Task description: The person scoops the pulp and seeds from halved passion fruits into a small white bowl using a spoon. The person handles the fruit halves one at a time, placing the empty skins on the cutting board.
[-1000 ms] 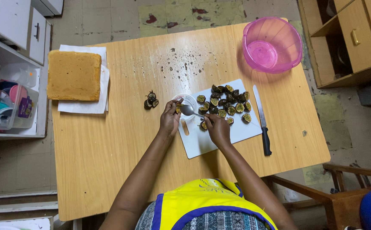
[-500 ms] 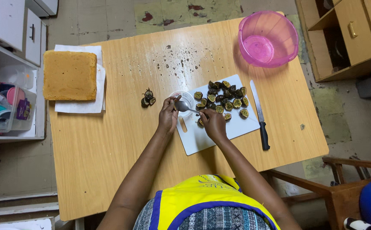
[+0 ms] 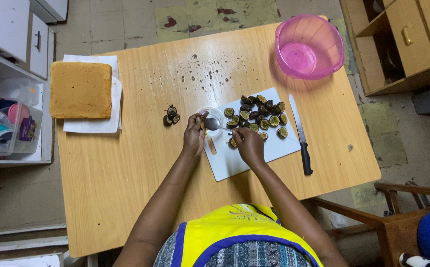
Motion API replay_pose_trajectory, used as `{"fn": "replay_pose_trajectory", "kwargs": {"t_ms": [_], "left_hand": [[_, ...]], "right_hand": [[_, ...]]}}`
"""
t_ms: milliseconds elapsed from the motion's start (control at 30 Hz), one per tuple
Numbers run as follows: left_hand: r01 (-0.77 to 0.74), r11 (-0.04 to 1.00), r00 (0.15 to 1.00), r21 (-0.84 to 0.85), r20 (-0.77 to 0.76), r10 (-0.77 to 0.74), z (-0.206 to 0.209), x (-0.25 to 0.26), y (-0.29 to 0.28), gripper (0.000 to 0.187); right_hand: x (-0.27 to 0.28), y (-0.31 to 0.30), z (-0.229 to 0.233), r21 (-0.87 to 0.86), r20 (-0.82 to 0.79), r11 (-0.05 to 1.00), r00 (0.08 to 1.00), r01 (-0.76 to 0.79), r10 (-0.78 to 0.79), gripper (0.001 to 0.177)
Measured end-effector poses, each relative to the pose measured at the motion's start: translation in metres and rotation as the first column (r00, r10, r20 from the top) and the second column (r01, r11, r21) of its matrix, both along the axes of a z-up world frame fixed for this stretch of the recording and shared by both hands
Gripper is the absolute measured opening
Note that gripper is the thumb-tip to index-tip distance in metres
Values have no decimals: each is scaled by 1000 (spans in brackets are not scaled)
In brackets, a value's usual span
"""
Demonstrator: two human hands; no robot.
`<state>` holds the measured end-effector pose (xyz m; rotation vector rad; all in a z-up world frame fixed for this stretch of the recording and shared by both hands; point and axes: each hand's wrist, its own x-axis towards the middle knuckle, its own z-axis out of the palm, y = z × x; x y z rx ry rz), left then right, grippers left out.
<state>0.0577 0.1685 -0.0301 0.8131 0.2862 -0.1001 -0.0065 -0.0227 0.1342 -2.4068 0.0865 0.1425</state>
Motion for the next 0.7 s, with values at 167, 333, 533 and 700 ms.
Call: {"fn": "replay_pose_trajectory", "kwargs": {"t_ms": [167,333,533,700], "left_hand": [[9,1000,1000,-7,22,-9,12,-1,-2,12],[11,1000,1000,-1,15,-11,2,0,6,13],[-2,998,1000,-58,-25,0,28,0,2,12],[-68,986,996,-153,-74,57,15,3,4,14]], "right_hand": [[2,0,-14,-33,11,999,1000,-13,14,29],[0,0,-10,-42,15,999,1000,7,-6,28],[1,-8,-32,-10,40,999,998,41,-40,25],[-15,3,-31,91,64,996,998,21,-27,24]]}}
